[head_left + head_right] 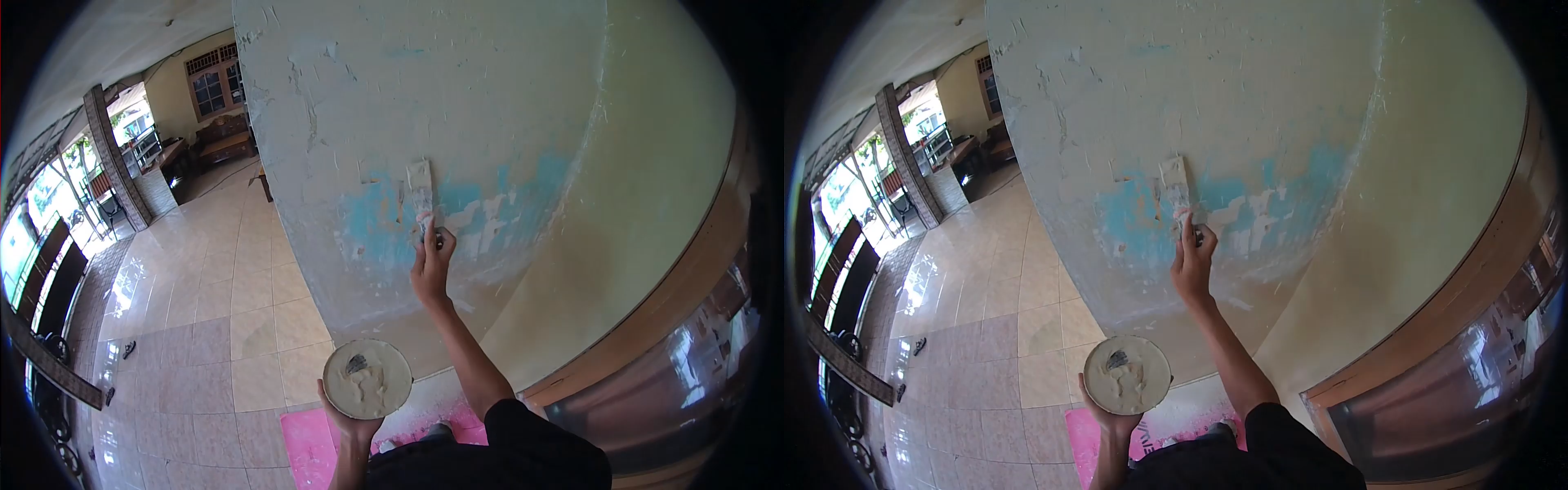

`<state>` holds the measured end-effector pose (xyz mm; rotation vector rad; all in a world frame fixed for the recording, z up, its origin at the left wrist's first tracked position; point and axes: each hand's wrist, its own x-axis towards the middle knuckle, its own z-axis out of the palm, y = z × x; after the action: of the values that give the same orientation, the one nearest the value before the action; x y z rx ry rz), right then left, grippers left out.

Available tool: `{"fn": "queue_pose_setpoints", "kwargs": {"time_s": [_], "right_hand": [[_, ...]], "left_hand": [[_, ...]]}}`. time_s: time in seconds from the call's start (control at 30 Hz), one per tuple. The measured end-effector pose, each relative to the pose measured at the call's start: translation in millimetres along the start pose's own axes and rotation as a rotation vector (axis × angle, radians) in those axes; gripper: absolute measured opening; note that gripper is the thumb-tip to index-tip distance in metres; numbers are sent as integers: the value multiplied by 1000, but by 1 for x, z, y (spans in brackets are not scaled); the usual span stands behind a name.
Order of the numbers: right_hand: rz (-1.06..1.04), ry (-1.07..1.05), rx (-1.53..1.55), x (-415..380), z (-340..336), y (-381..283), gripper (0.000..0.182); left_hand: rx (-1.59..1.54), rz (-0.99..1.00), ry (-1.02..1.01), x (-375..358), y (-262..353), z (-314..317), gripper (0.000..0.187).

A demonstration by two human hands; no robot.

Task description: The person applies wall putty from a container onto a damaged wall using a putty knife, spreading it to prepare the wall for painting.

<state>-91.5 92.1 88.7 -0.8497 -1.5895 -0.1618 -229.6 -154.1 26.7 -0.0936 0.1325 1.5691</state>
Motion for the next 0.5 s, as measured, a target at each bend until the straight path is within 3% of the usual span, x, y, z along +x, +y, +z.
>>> {"fn": "queue_pose_setpoints", "kwargs": {"time_s": [0.23,0.5], "right_hand": [[-51,99,13,72,0,-13,54],[-7,26,-22,11,-5,1,62]], "left_hand": [[81,30,35,-2,-2,3,73],[30,14,-5,2,-1,-2,74]]}}
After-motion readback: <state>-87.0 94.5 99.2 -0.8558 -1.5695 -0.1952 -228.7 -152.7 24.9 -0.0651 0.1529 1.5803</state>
